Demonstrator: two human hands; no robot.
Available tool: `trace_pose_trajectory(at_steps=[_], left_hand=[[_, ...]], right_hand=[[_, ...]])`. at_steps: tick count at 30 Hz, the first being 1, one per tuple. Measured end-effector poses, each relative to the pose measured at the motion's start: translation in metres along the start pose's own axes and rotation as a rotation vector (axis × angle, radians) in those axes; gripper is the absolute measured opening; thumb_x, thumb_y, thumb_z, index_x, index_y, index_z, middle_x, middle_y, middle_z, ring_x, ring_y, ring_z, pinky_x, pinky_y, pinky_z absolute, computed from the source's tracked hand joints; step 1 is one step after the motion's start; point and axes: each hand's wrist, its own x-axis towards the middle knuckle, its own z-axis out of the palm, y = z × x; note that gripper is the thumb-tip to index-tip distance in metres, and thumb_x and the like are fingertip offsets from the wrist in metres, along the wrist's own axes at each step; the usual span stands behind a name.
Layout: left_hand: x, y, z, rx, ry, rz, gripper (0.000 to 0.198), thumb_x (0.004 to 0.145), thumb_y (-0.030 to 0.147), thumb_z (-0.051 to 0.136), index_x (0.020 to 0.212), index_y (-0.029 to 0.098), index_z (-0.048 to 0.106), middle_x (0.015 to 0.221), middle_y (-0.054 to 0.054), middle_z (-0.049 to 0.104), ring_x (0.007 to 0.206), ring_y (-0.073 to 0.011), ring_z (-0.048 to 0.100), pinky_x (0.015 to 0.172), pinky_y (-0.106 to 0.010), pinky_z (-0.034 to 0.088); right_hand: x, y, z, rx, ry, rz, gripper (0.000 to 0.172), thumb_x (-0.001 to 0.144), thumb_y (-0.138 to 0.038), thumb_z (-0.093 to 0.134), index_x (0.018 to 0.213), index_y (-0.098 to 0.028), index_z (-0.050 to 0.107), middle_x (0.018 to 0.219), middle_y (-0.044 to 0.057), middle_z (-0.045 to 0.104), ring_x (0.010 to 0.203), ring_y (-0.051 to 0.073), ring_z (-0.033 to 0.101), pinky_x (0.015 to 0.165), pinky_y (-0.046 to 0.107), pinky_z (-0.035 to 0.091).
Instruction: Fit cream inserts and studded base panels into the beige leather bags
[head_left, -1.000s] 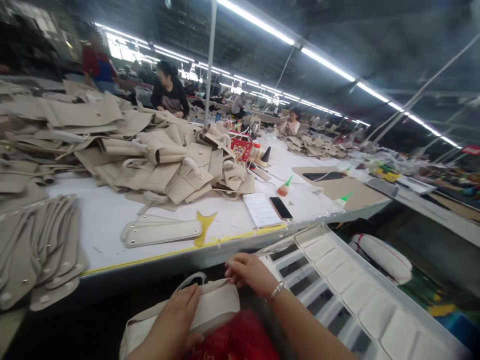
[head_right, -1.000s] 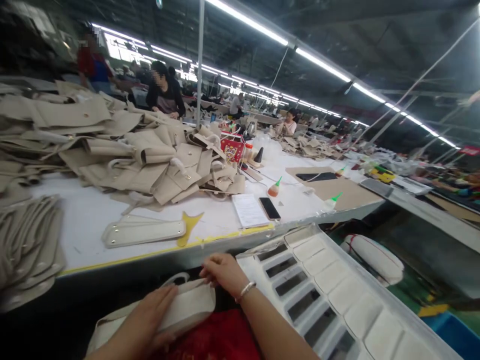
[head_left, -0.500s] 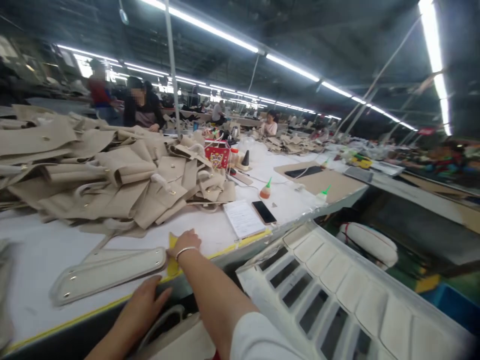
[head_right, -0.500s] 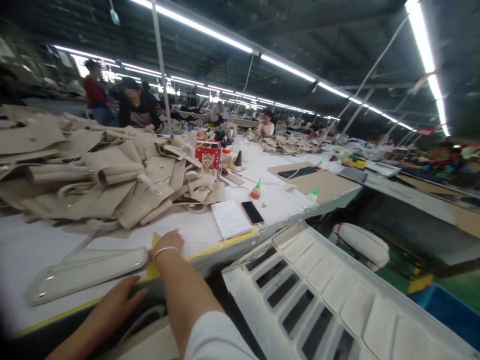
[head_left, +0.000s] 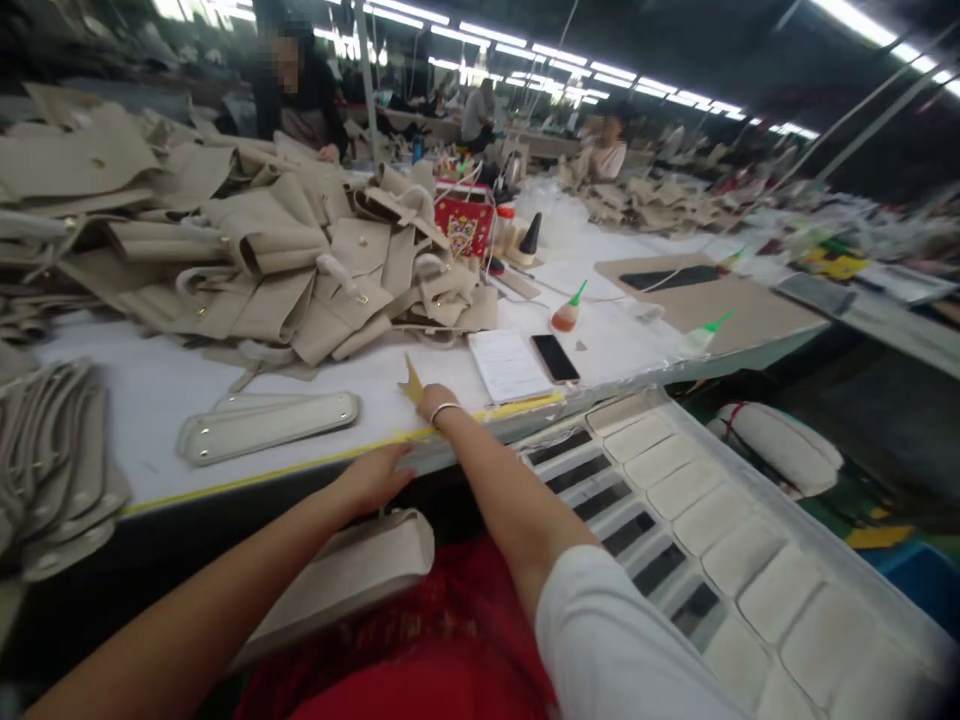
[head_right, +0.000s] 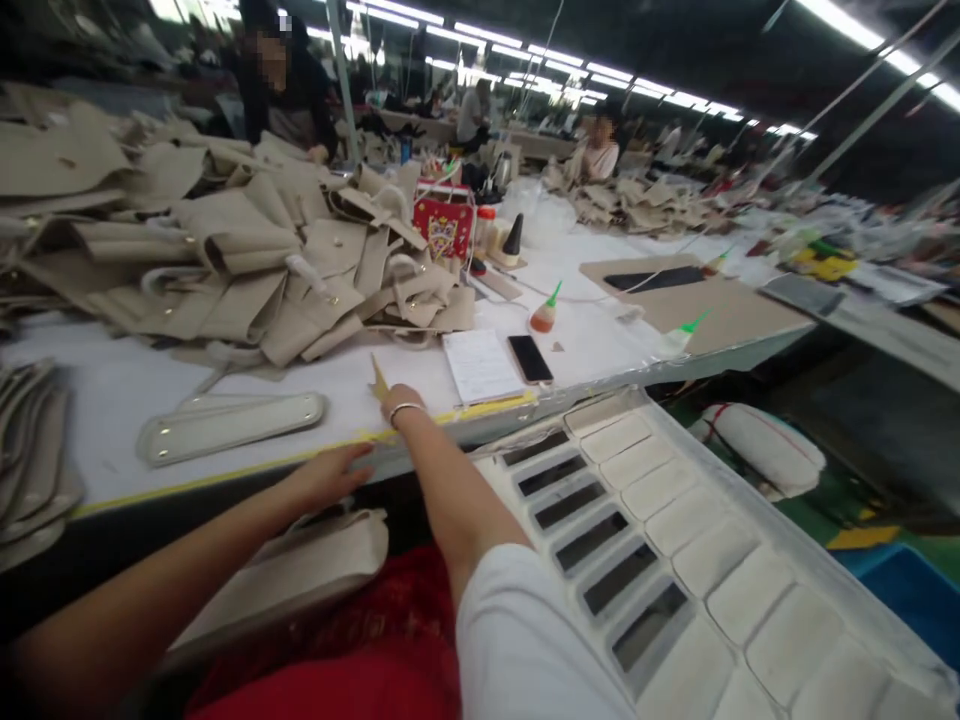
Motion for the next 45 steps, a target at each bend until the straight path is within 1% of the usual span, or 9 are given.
trace_pose_trajectory(at_steps=[5,8,10,12,17,22,28,36,45], left_hand=[[-0.031,-0.010,0.002,-0.530,-0.311,0.020,0.050,0.078,0.046,0.048,0.116,0.015,0.058,0.114,-0.007,0.062,0.106,-0.0229,0.055,0.095,-0.032,0.038],[-0.039,-0.010,0.009,-0.811,-0.388,-0.043,0.048,0.077,0.047,0.052,0.112,0.015,0.061,0.114,-0.006,0.063,0.106,-0.0218,0.055,0.096,-0.031,0.037],[-0.039,-0.007,0.014,-0.946,-0.412,-0.060,0.047,0.079,0.048,0.049,0.109,0.015,0.062,0.111,-0.006,0.064,0.104,-0.0216,0.056,0.095,-0.032,0.037],[-0.036,-0.003,0.016,-0.988,-0.453,-0.023,0.047,0.083,0.052,0.041,0.104,0.017,0.065,0.106,-0.005,0.066,0.100,-0.0212,0.057,0.093,-0.032,0.038],[-0.032,-0.002,0.023,-1.036,-0.513,0.049,0.055,0.083,0.060,0.032,0.094,0.019,0.068,0.095,-0.002,0.068,0.094,-0.0197,0.057,0.093,-0.030,0.036],[-0.032,-0.012,0.032,-1.107,-0.531,-0.154,0.071,0.075,0.072,0.031,0.101,0.016,0.064,0.088,-0.006,0.068,0.082,-0.0216,0.060,0.078,-0.032,0.043],[-0.027,-0.022,0.035,-1.031,-0.409,-0.324,0.079,0.066,0.079,0.035,0.092,0.012,0.066,0.078,-0.009,0.069,0.064,-0.0195,0.058,0.067,-0.031,0.043],[-0.029,-0.027,0.033,-1.150,-0.430,-0.337,0.061,0.063,0.067,0.056,0.085,0.010,0.068,0.078,-0.011,0.069,0.066,-0.0215,0.060,0.066,-0.032,0.043],[-0.040,-0.028,0.022,-0.675,-0.339,-0.087,0.047,0.077,0.057,0.045,0.072,0.015,0.064,0.077,-0.003,0.064,0.071,-0.0180,0.051,0.071,-0.030,0.038]], right_hand=[[-0.064,0.061,-0.017,0.257,-0.109,-0.121,0.022,0.086,-0.030,0.047,0.104,-0.017,0.048,0.090,0.006,0.065,0.071,0.013,0.064,0.061,0.021,0.052],[-0.120,0.092,-0.014,0.485,-0.392,-0.138,0.033,0.081,-0.048,0.051,0.094,-0.019,0.045,0.065,-0.001,0.060,0.046,0.010,0.056,0.042,0.019,0.046],[-0.148,0.099,-0.004,0.412,-0.564,-0.060,0.044,0.078,-0.061,0.046,0.088,-0.018,0.046,0.054,-0.003,0.054,0.037,0.009,0.050,0.035,0.018,0.039],[-0.163,0.096,0.009,0.250,-0.631,-0.012,0.052,0.077,-0.068,0.039,0.084,-0.017,0.049,0.050,-0.002,0.053,0.033,0.010,0.048,0.033,0.019,0.036],[-0.164,0.072,0.025,-0.087,-0.485,-0.112,0.057,0.080,-0.067,0.034,0.093,-0.015,0.053,0.066,0.007,0.063,0.043,0.015,0.056,0.044,0.024,0.040],[-0.155,0.051,0.029,-0.394,-0.204,-0.239,0.036,0.084,-0.049,0.042,0.097,-0.018,0.056,0.086,0.010,0.066,0.079,0.023,0.063,0.060,0.026,0.040],[-0.148,0.031,0.052,-0.575,0.054,-0.209,0.047,0.092,-0.044,0.021,0.085,-0.018,0.059,0.081,0.009,0.067,0.078,0.023,0.063,0.063,0.029,0.041],[-0.137,0.036,0.053,-0.631,0.037,-0.379,0.051,0.092,-0.046,0.015,0.084,-0.020,0.058,0.079,0.006,0.067,0.073,0.020,0.063,0.060,0.028,0.040],[-0.134,0.041,0.054,-0.625,-0.052,-0.489,0.051,0.092,-0.046,0.017,0.088,-0.019,0.059,0.085,0.008,0.067,0.075,0.021,0.062,0.061,0.027,0.037]])
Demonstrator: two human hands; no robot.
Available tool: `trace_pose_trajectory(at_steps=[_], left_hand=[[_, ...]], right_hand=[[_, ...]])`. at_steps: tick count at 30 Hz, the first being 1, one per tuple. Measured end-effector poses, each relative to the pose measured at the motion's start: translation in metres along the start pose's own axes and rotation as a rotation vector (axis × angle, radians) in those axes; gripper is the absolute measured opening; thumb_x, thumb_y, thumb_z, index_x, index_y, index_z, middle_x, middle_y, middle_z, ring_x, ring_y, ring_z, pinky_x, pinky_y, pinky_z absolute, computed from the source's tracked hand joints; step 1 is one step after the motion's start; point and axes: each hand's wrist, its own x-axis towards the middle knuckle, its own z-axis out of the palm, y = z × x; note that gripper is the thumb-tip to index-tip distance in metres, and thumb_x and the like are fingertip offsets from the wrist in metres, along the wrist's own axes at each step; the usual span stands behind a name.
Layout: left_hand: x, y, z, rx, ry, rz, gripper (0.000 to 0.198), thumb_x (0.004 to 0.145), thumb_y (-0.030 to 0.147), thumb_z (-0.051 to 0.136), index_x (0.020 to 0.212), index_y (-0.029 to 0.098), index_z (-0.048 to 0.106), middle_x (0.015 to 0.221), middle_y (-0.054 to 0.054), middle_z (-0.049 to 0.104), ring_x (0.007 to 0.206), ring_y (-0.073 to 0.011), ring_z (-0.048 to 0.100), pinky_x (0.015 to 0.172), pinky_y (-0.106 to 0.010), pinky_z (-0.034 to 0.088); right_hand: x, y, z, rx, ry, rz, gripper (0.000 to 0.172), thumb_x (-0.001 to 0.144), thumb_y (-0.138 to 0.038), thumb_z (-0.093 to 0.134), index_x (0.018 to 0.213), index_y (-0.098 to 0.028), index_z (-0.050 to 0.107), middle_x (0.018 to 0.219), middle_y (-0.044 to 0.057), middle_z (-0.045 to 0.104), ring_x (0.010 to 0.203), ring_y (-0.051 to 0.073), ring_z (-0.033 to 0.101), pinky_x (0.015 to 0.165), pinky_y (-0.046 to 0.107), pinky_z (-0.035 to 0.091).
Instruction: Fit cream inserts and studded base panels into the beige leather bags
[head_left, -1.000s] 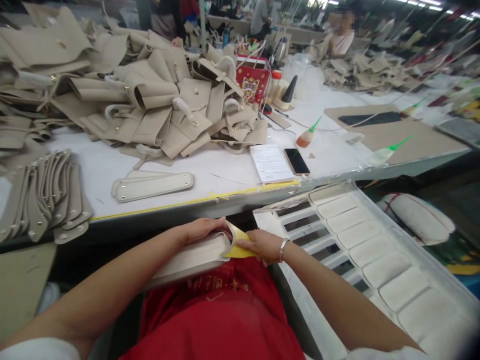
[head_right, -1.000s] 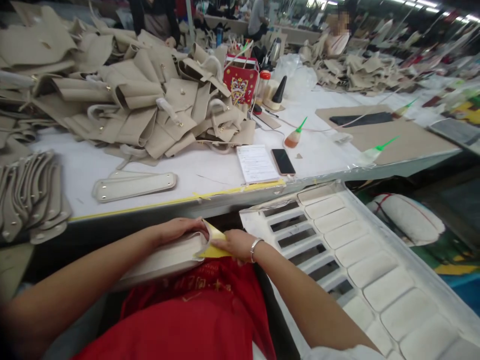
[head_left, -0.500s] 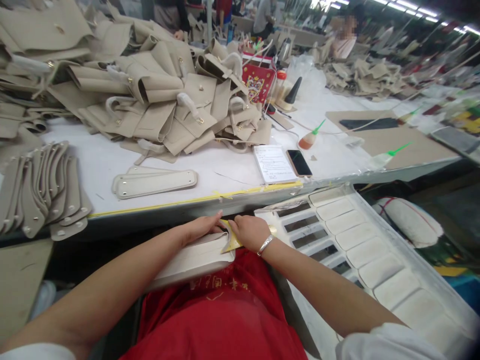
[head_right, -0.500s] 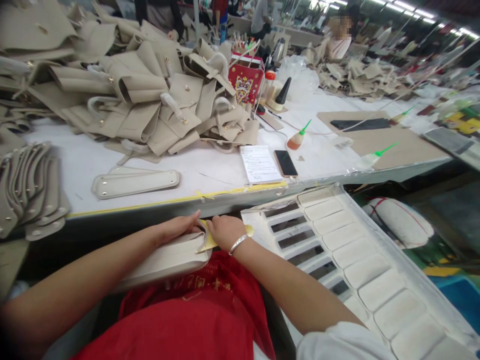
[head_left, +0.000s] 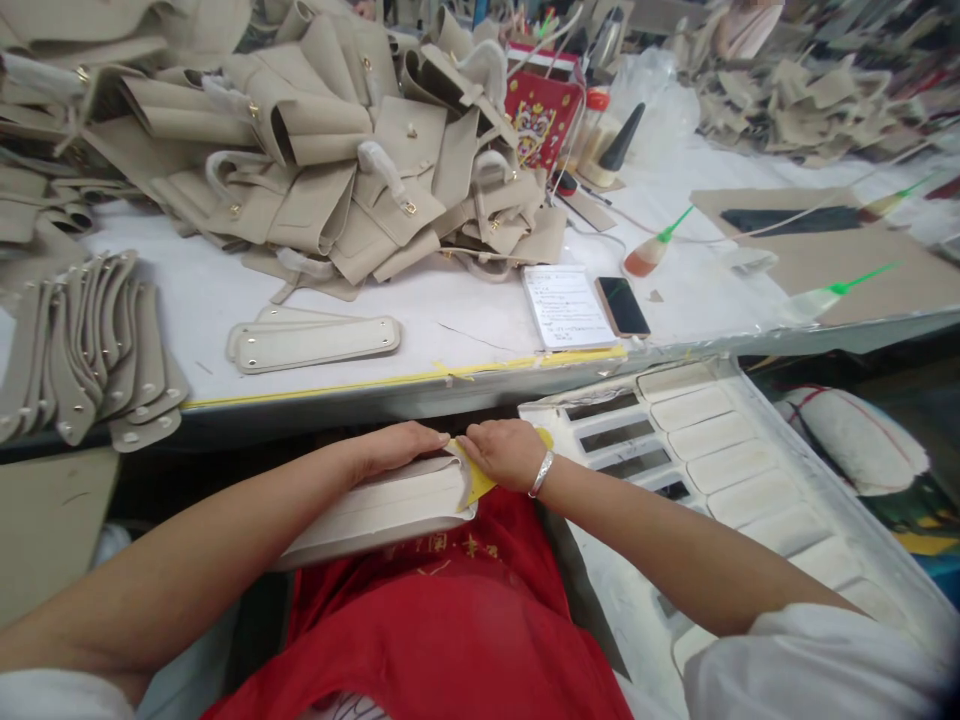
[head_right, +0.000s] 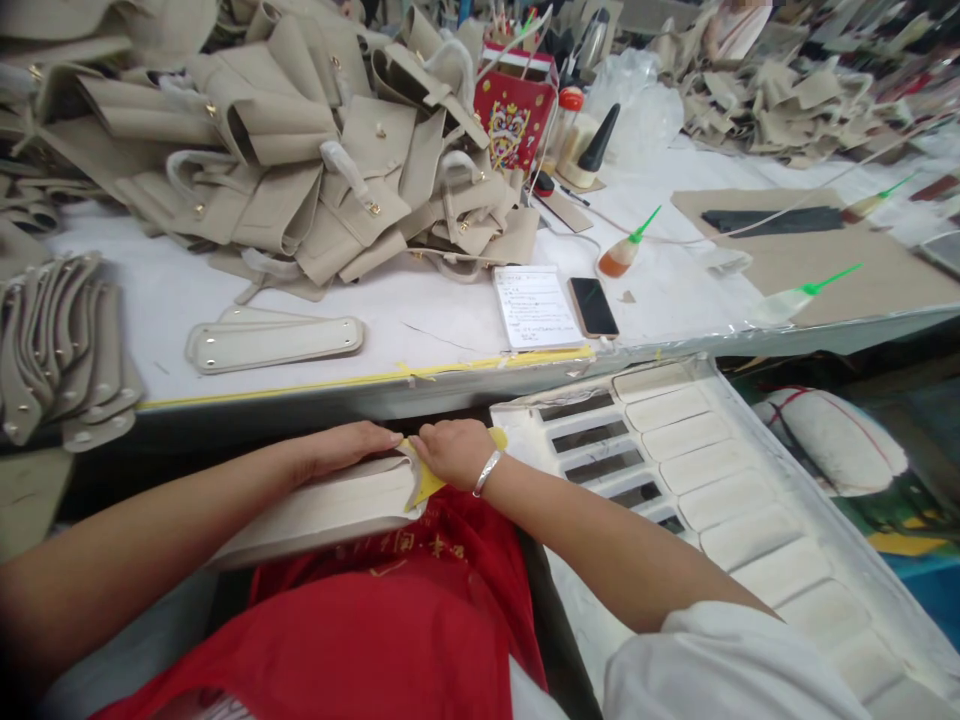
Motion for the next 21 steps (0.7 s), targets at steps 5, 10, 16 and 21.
trace_pose_trajectory(at_steps=[5,10,16,21], left_hand=[[-0.007,-0.002,0.001,0.096,-0.047,-0.002,0.051,0.080,0.058,0.037,0.076,0.015,0.063,0.077,-0.002,0.062,0.069,-0.0166,0.049,0.069,-0.028,0.038],[-0.017,0.001,0.003,0.258,-0.006,-0.052,0.054,0.080,0.061,0.033,0.066,0.016,0.059,0.066,-0.002,0.057,0.063,-0.0160,0.046,0.062,-0.026,0.036],[-0.033,0.000,0.008,0.358,-0.022,-0.019,0.054,0.086,0.055,0.026,0.101,0.017,0.061,0.098,-0.006,0.063,0.086,-0.0211,0.055,0.079,-0.028,0.039],[-0.046,0.005,0.010,0.529,0.071,-0.067,0.054,0.087,0.052,0.025,0.126,0.022,0.047,0.123,-0.008,0.055,0.107,-0.0257,0.052,0.092,-0.035,0.035]], right_hand=[[0.002,0.003,0.001,0.007,-0.005,-0.103,0.051,0.093,-0.046,0.017,0.089,-0.018,0.060,0.086,0.009,0.066,0.077,0.021,0.062,0.061,0.027,0.036],[0.009,0.007,0.001,0.001,0.024,-0.231,0.050,0.093,-0.045,0.018,0.087,-0.017,0.059,0.084,0.009,0.066,0.075,0.020,0.061,0.060,0.027,0.033],[0.022,0.003,-0.004,0.006,-0.024,-0.403,0.050,0.093,-0.045,0.018,0.089,-0.018,0.060,0.087,0.008,0.066,0.077,0.019,0.060,0.063,0.027,0.034],[0.039,-0.006,-0.021,-0.027,-0.085,-0.480,0.050,0.092,-0.048,0.020,0.094,-0.020,0.061,0.091,0.008,0.067,0.082,0.019,0.060,0.066,0.027,0.036]])
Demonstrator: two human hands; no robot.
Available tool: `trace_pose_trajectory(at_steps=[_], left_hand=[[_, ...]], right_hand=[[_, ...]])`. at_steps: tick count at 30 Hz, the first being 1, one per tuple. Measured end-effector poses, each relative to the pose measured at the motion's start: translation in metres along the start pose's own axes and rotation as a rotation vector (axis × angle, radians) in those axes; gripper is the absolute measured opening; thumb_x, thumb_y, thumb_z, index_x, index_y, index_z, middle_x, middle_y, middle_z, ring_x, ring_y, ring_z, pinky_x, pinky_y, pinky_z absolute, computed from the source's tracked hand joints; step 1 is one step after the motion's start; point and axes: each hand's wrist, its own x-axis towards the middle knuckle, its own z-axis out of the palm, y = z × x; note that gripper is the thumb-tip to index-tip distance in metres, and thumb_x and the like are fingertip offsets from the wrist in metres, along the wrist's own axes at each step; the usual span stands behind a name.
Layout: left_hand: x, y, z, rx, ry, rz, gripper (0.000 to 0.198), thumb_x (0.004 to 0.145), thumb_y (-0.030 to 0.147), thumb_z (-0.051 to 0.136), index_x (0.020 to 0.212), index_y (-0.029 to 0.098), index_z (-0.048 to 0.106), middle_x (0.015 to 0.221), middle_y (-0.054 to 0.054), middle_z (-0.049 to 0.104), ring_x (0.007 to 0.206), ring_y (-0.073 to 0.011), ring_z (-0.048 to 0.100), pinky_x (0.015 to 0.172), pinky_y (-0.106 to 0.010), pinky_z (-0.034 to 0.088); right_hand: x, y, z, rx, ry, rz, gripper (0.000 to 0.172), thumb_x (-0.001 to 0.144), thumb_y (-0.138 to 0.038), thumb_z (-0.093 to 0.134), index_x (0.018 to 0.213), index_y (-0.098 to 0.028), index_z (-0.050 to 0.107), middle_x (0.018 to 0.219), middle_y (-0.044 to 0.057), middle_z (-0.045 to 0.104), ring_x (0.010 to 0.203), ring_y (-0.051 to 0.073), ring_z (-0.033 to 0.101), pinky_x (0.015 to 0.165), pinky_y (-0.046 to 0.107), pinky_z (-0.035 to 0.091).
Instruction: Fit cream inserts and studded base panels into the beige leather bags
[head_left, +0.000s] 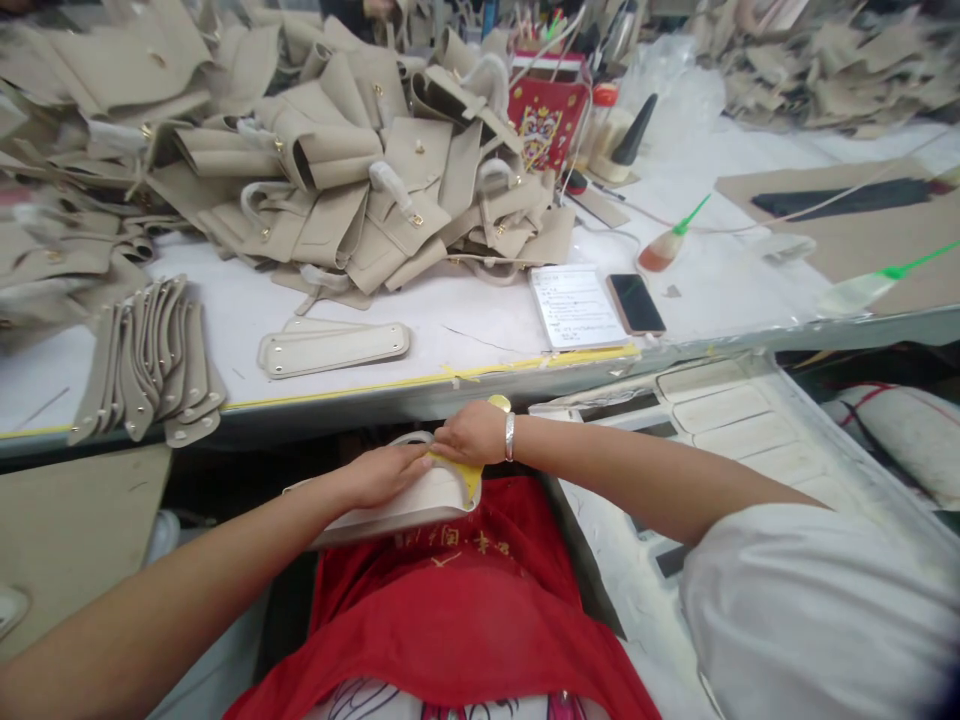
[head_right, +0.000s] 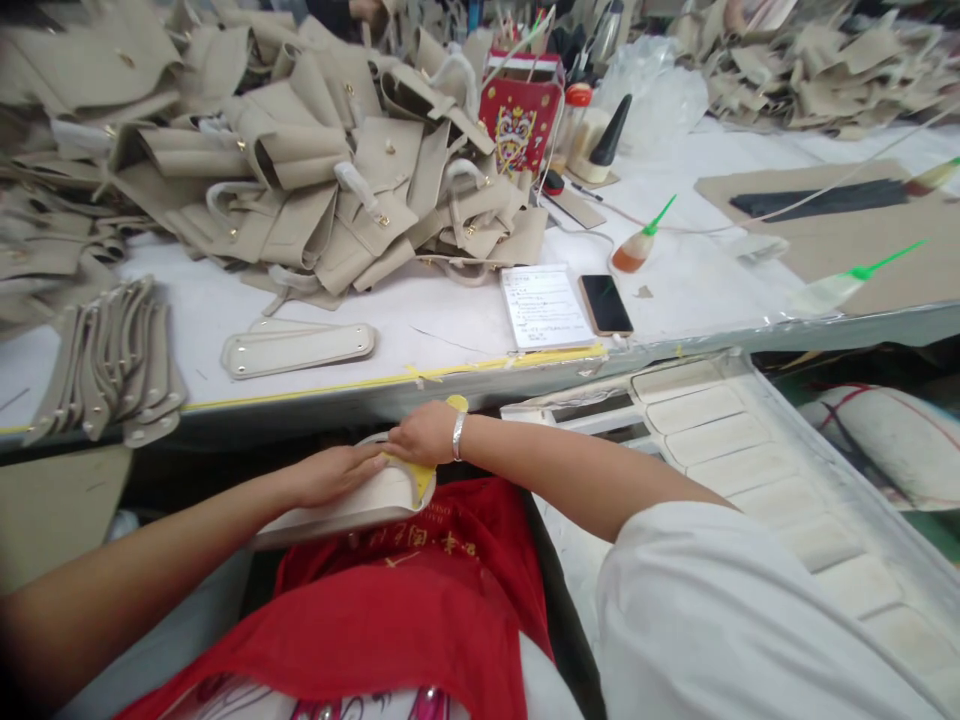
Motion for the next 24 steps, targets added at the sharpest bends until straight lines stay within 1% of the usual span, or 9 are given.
trace_pose_trajectory(at_steps=[2,5,8,10,14,16,18,20,24], left_hand=[[-0.007,0.003,-0.002,0.007,0.036,-0.009,0.057,0.087,0.052,0.026,0.134,0.022,0.036,0.131,-0.008,0.049,0.114,-0.0257,0.048,0.096,-0.035,0.033],[-0.017,0.009,0.000,0.008,0.074,0.000,0.074,0.081,0.058,0.038,0.141,0.019,0.020,0.140,-0.011,0.038,0.124,-0.0265,0.039,0.101,-0.035,0.029],[-0.017,0.019,0.011,0.137,0.141,0.050,0.096,0.063,0.064,0.058,0.139,0.017,0.023,0.143,-0.014,0.031,0.128,-0.0309,0.032,0.103,-0.038,0.026],[-0.010,0.028,0.021,0.232,0.182,0.077,0.103,0.055,0.064,0.064,0.137,0.015,0.027,0.142,-0.016,0.031,0.127,-0.0330,0.032,0.103,-0.040,0.025],[0.009,0.040,0.040,0.379,0.256,0.079,0.100,0.053,0.058,0.067,0.132,0.007,0.032,0.130,-0.023,0.043,0.118,-0.0357,0.041,0.098,-0.043,0.030],[0.013,0.042,0.048,0.428,0.321,0.077,0.090,0.058,0.051,0.066,0.128,0.006,0.035,0.122,-0.022,0.049,0.112,-0.0349,0.045,0.095,-0.043,0.031],[0.013,0.041,0.054,0.458,0.388,0.085,0.082,0.062,0.046,0.064,0.127,0.006,0.035,0.118,-0.021,0.050,0.109,-0.0337,0.046,0.094,-0.043,0.031],[0.012,0.039,0.059,0.479,0.426,0.093,0.079,0.064,0.045,0.061,0.128,0.007,0.034,0.119,-0.020,0.049,0.109,-0.0334,0.045,0.094,-0.043,0.030],[0.010,0.033,0.066,0.502,0.480,0.113,0.077,0.068,0.042,0.057,0.131,0.008,0.031,0.122,-0.020,0.047,0.110,-0.0328,0.042,0.093,-0.044,0.029]], right_hand=[[0.001,0.006,-0.011,-0.023,-0.007,0.026,0.052,0.091,-0.051,0.021,0.091,-0.020,0.063,0.090,0.008,0.067,0.082,0.020,0.060,0.067,0.028,0.037],[-0.015,0.025,-0.021,-0.033,0.022,0.193,0.055,0.089,-0.054,0.022,0.088,-0.019,0.064,0.089,0.011,0.067,0.084,0.023,0.060,0.070,0.031,0.038],[-0.050,0.043,-0.019,0.041,0.000,0.409,0.055,0.090,-0.051,0.022,0.088,-0.016,0.064,0.088,0.013,0.066,0.083,0.025,0.060,0.070,0.032,0.040],[-0.076,0.047,-0.011,0.168,-0.050,0.479,0.052,0.090,-0.049,0.023,0.086,-0.015,0.062,0.086,0.012,0.065,0.080,0.023,0.060,0.069,0.032,0.041],[-0.113,0.030,0.012,0.677,-0.186,0.473,0.042,0.082,-0.056,0.042,0.080,-0.016,0.053,0.076,0.005,0.063,0.066,0.016,0.059,0.060,0.026,0.045],[-0.119,0.016,0.024,0.982,-0.238,0.447,0.039,0.077,-0.055,0.052,0.084,-0.017,0.048,0.076,0.003,0.062,0.058,0.013,0.058,0.053,0.023,0.046],[-0.118,0.004,0.033,1.200,-0.261,0.416,0.037,0.076,-0.051,0.055,0.087,-0.018,0.044,0.079,0.001,0.062,0.054,0.010,0.058,0.050,0.022,0.047],[-0.112,-0.005,0.039,1.301,-0.277,0.389,0.034,0.077,-0.047,0.057,0.087,-0.018,0.043,0.080,0.001,0.061,0.052,0.009,0.058,0.048,0.021,0.048],[-0.096,-0.012,0.044,1.330,-0.298,0.369,0.028,0.079,-0.040,0.056,0.087,-0.018,0.041,0.080,0.000,0.060,0.048,0.008,0.058,0.045,0.021,0.049]])
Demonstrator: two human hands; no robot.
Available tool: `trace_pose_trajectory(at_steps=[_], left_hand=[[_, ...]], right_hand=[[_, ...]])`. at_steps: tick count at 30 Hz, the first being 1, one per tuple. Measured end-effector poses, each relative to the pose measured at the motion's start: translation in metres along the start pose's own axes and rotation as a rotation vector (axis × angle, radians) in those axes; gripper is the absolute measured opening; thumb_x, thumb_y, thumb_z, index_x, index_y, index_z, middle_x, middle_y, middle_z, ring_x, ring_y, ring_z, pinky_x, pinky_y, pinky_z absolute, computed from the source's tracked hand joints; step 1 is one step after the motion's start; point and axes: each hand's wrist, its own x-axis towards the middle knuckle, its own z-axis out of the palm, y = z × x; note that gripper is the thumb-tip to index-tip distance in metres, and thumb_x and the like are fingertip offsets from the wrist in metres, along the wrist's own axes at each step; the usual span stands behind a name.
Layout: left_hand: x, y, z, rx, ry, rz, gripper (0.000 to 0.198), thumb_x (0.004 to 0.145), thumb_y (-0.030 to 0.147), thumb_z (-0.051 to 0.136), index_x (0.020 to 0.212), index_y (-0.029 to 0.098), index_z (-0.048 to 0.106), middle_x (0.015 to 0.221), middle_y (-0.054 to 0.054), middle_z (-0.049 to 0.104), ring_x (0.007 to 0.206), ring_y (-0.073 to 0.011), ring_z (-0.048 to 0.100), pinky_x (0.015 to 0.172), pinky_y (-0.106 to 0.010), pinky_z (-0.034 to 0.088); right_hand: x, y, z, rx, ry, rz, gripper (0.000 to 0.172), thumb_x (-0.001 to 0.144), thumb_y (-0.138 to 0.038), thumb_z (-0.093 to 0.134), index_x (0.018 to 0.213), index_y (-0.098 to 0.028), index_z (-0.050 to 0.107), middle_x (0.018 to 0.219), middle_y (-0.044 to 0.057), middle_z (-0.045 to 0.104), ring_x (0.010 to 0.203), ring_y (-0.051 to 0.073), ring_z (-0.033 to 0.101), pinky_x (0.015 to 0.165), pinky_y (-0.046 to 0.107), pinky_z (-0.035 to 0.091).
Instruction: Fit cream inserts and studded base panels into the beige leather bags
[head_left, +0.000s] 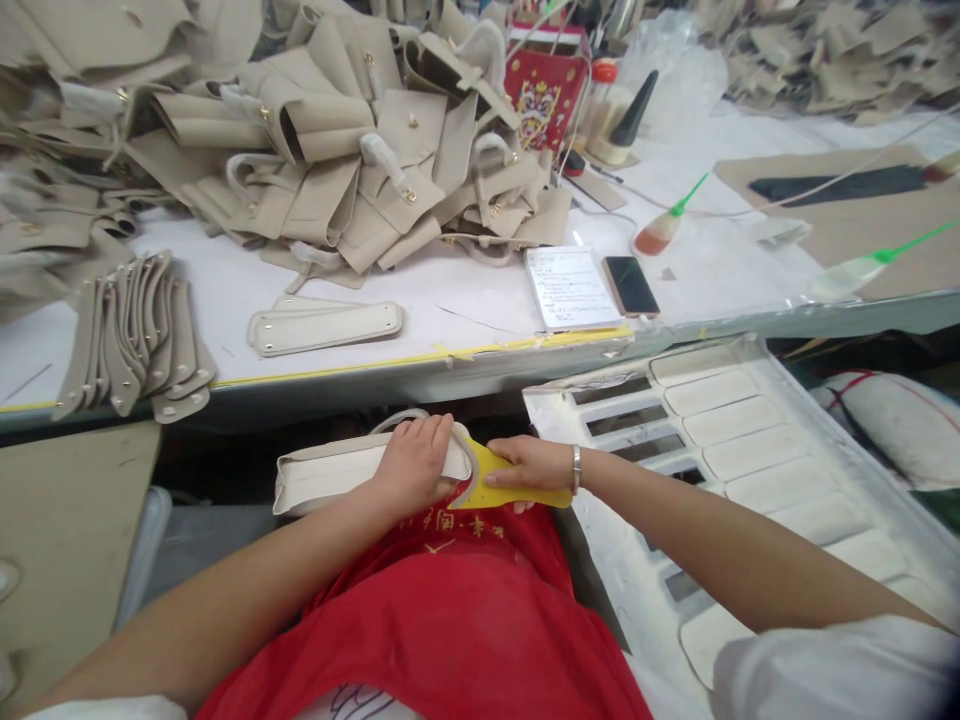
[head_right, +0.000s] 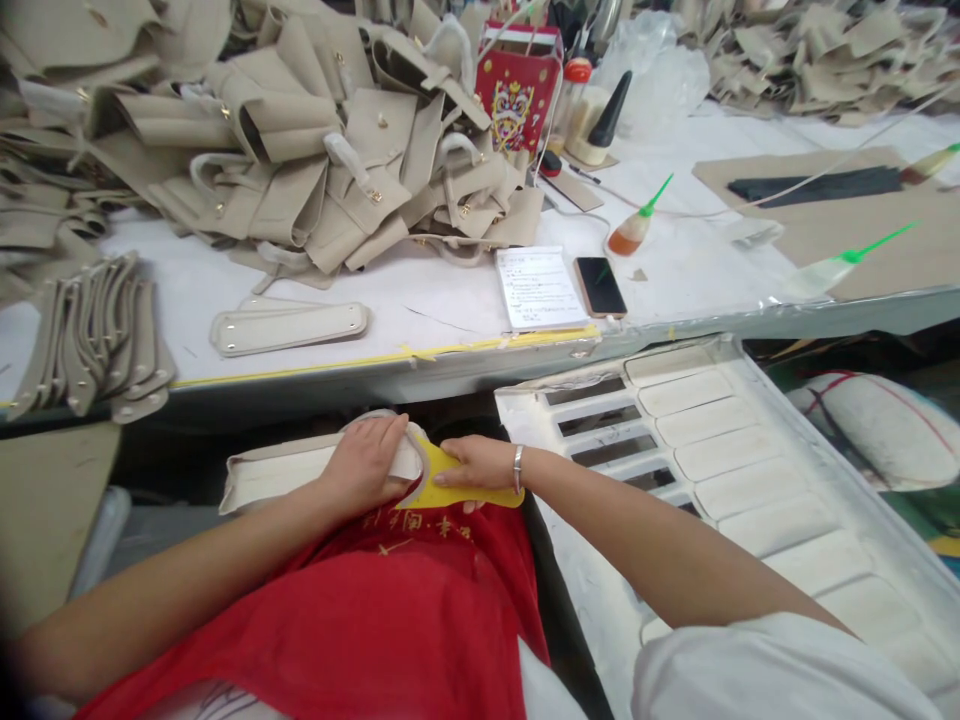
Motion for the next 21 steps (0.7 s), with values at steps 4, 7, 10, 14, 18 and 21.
trace_pose_trajectory(at_steps=[4,7,10,14,18,21], left_hand=[[-0.002,-0.003,0.001,-0.019,0.044,0.041,0.088,0.069,0.041,0.058,0.139,0.008,0.016,0.120,-0.019,0.048,0.107,-0.0313,0.044,0.091,-0.042,0.031],[-0.002,-0.008,-0.002,-0.020,0.024,0.070,0.097,0.070,0.042,0.059,0.141,0.008,0.003,0.120,-0.019,0.048,0.105,-0.0309,0.046,0.089,-0.041,0.032],[-0.003,-0.018,-0.006,-0.054,-0.029,0.135,0.097,0.071,0.043,0.059,0.142,0.009,0.000,0.126,-0.019,0.044,0.110,-0.0309,0.044,0.092,-0.040,0.032],[-0.008,-0.035,-0.011,-0.114,-0.092,0.246,0.098,0.070,0.042,0.062,0.142,0.012,0.003,0.137,-0.020,0.034,0.120,-0.0308,0.038,0.098,-0.040,0.029],[-0.012,-0.046,-0.012,-0.158,-0.092,0.284,0.105,0.065,0.040,0.067,0.142,0.012,0.001,0.140,-0.020,0.031,0.123,-0.0313,0.035,0.100,-0.042,0.028],[-0.014,-0.050,-0.010,-0.187,-0.062,0.303,0.107,0.063,0.041,0.069,0.142,0.012,0.003,0.139,-0.020,0.031,0.123,-0.0314,0.035,0.100,-0.043,0.029]], right_hand=[[0.007,-0.003,0.005,0.069,-0.013,-0.019,0.027,0.081,-0.039,0.053,0.095,-0.019,0.041,0.077,0.002,0.060,0.046,0.010,0.058,0.044,0.022,0.049],[0.008,-0.005,0.013,0.154,0.018,-0.007,0.029,0.080,-0.040,0.052,0.097,-0.019,0.042,0.075,0.003,0.061,0.044,0.012,0.057,0.042,0.022,0.048],[0.009,-0.008,0.022,0.228,0.065,0.029,0.028,0.079,-0.038,0.053,0.097,-0.018,0.044,0.071,0.003,0.062,0.042,0.012,0.056,0.042,0.023,0.047],[0.013,-0.010,0.033,0.337,0.110,0.083,0.026,0.080,-0.038,0.054,0.092,-0.017,0.043,0.065,0.000,0.061,0.041,0.011,0.056,0.039,0.021,0.044],[0.018,-0.012,0.047,0.450,0.155,0.085,0.026,0.080,-0.041,0.054,0.087,-0.016,0.048,0.061,-0.001,0.061,0.043,0.011,0.056,0.041,0.021,0.045],[0.028,-0.016,0.064,0.508,0.250,0.105,0.030,0.080,-0.045,0.054,0.081,-0.015,0.053,0.055,0.000,0.060,0.045,0.013,0.057,0.043,0.022,0.047]])
